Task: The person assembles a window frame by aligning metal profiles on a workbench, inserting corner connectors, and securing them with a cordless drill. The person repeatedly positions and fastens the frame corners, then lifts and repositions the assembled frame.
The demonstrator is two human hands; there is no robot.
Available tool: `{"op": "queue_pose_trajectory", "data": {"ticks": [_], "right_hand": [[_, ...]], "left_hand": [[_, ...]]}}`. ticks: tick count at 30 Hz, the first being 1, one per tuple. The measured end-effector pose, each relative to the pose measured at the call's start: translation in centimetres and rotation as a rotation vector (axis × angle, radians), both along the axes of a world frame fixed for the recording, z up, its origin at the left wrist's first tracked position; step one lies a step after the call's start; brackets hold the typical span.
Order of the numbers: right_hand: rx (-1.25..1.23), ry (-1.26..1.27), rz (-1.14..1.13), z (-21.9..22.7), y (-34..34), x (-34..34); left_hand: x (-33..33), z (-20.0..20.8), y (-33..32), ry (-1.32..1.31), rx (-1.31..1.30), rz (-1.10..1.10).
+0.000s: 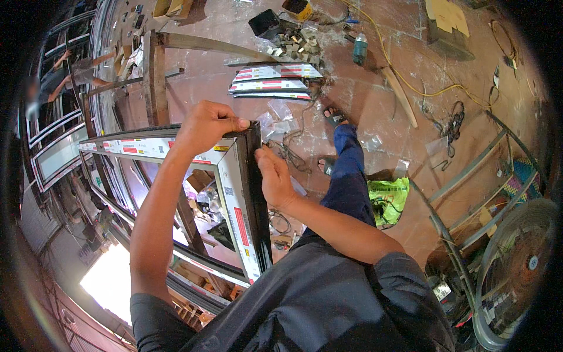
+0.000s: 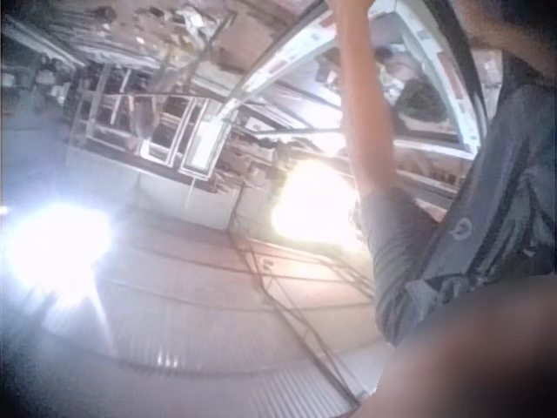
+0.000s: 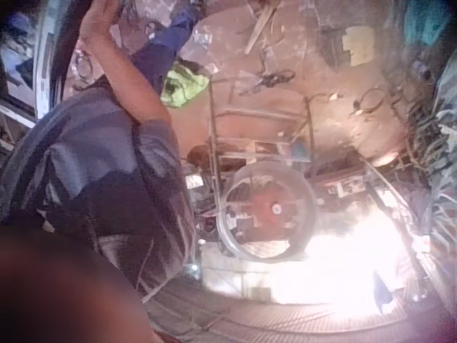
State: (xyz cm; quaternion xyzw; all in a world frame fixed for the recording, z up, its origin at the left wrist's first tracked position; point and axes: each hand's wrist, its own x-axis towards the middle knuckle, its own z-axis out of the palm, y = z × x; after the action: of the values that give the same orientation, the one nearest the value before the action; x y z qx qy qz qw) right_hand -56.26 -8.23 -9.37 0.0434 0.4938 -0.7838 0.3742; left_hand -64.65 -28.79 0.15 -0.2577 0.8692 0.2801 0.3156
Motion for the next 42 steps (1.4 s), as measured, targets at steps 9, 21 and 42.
{"op": "queue_pose_trajectory", "data": {"ticks": [9, 21, 42], "right_hand": [[-0.091, -0.278, 0.205, -1.0, 3.4, -2.4], [-0.11, -0.43, 0.054, -0.6, -4.5, -3.0], [0.039, -0.087, 0.192, 1.3, 1.0, -9.3]], "left_hand": [[-1.0, 1.7, 1.1, -0.049, -0.041, 0.003], [-0.4, 1.5, 1.2, -0.013, -0.122, 0.002], [0.8, 2.0, -0.1, 0.202, 0.075, 0.073]]}}
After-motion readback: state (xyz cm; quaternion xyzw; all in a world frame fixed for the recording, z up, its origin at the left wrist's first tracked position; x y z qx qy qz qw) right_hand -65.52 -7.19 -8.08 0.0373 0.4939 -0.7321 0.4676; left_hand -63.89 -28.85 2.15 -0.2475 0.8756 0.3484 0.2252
